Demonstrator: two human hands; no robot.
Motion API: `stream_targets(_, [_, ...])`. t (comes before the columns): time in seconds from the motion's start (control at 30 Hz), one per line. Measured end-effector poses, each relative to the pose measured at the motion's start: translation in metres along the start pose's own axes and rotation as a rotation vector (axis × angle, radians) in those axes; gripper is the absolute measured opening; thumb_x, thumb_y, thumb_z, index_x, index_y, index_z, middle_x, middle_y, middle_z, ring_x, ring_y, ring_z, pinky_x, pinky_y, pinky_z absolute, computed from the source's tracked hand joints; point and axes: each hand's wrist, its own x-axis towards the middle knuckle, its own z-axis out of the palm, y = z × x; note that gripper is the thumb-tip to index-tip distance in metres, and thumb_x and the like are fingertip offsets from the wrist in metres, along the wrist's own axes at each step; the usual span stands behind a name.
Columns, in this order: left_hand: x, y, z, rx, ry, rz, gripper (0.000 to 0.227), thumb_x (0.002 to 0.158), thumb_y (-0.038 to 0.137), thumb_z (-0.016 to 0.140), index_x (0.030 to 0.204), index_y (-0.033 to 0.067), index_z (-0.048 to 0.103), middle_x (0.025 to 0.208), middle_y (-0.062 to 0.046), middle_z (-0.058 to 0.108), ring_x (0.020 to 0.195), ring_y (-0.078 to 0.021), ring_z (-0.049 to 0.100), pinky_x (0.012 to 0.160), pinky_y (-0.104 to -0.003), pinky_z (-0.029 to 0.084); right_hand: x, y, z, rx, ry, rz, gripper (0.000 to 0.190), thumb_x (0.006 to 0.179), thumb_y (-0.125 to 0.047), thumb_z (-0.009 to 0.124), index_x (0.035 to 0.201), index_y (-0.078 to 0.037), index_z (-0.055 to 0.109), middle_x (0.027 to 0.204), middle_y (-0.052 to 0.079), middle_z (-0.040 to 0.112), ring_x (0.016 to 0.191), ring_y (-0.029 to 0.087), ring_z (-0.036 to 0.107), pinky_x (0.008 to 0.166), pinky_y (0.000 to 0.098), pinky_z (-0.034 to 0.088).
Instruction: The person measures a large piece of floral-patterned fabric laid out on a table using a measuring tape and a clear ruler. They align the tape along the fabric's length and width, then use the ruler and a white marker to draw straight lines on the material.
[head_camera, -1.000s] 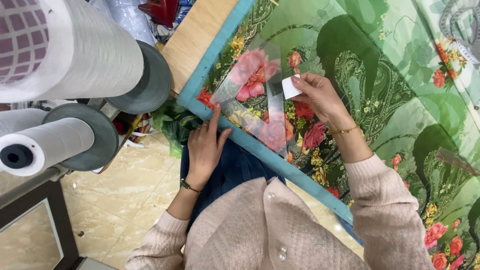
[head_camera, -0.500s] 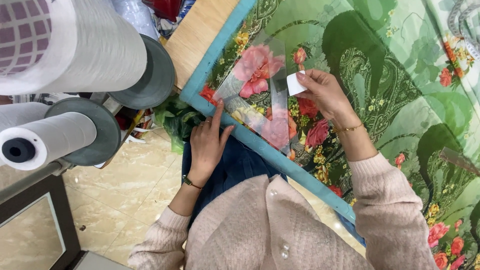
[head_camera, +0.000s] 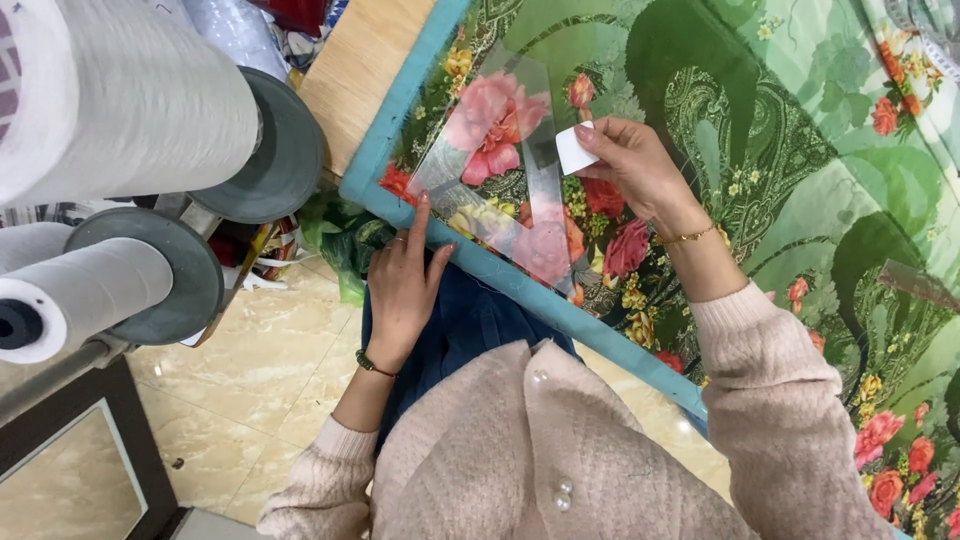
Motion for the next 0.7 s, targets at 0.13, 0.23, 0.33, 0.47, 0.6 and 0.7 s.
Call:
stream_targets(0.13, [-0.004, -0.008, 0.010, -0.007, 0.008, 0.018, 0.066, 0.107, 0.049, 0.055, 0.160, 0.0127, 0.038, 0.102, -0.015, 0.067, 0.083, -0.0290, 0.070, 0.075, -0.041, 0.054, 0.000, 0.002, 0.000, 0.011, 0.003, 0.000, 0.032, 0.093, -0.035, 0.079, 0.100, -0.006, 0.067, 0.085, -0.002, 0.071, 0.079, 0.007, 0.074, 0.083, 0.0295, 0.066])
stream_targets(0.23, [-0.005, -0.008, 0.011, 0.020, 0.009, 0.014, 0.066, 0.106, 0.050, 0.055, 0.159, 0.0125, 0.040, 0.102, -0.015, 0.067, 0.082, -0.0281, 0.069, 0.074, -0.041, 0.054, 0.001, 0.001, 0.000, -0.001, -0.001, -0.002, 0.033, 0.094, -0.036, 0.079, 0.101, -0.006, 0.067, 0.085, -0.003, 0.069, 0.079, 0.007, 0.074, 0.083, 0.0297, 0.066])
stream_targets(0.33, [-0.004, -0.007, 0.009, 0.015, 0.009, 0.014, 0.067, 0.106, 0.049, 0.056, 0.158, 0.0112, 0.040, 0.101, -0.016, 0.067, 0.081, -0.0284, 0.069, 0.074, -0.042, 0.053, -0.001, -0.002, 0.002, -0.002, 0.004, -0.012, 0.032, 0.094, -0.035, 0.080, 0.099, -0.007, 0.067, 0.084, -0.003, 0.069, 0.079, 0.008, 0.074, 0.084, 0.0312, 0.066])
stream_targets(0.47, [-0.003, -0.003, 0.004, 0.009, 0.014, 0.015, 0.065, 0.106, 0.047, 0.057, 0.157, 0.0088, 0.042, 0.102, -0.017, 0.067, 0.082, -0.0283, 0.068, 0.076, -0.041, 0.054, -0.003, -0.003, 0.005, -0.003, 0.009, -0.010, 0.032, 0.094, -0.035, 0.080, 0.100, -0.006, 0.067, 0.084, -0.003, 0.068, 0.078, 0.008, 0.074, 0.083, 0.0300, 0.066])
stream_targets(0.6, [-0.003, -0.006, 0.010, 0.022, 0.011, 0.010, 0.066, 0.106, 0.048, 0.057, 0.157, 0.0097, 0.041, 0.102, -0.017, 0.068, 0.083, -0.0292, 0.069, 0.077, -0.043, 0.054, -0.003, -0.002, 0.004, -0.003, 0.015, -0.005, 0.032, 0.093, -0.035, 0.080, 0.101, -0.006, 0.067, 0.083, -0.003, 0.068, 0.078, 0.007, 0.074, 0.083, 0.0291, 0.066])
stream_targets(0.7, [-0.006, -0.011, 0.016, 0.047, 0.018, 0.011, 0.068, 0.105, 0.052, 0.055, 0.159, 0.0139, 0.039, 0.103, -0.014, 0.068, 0.085, -0.0281, 0.070, 0.076, -0.041, 0.054, -0.003, -0.001, 0.003, -0.004, 0.007, -0.003, 0.033, 0.093, -0.036, 0.080, 0.102, -0.006, 0.067, 0.085, -0.002, 0.070, 0.079, 0.008, 0.074, 0.084, 0.0296, 0.066])
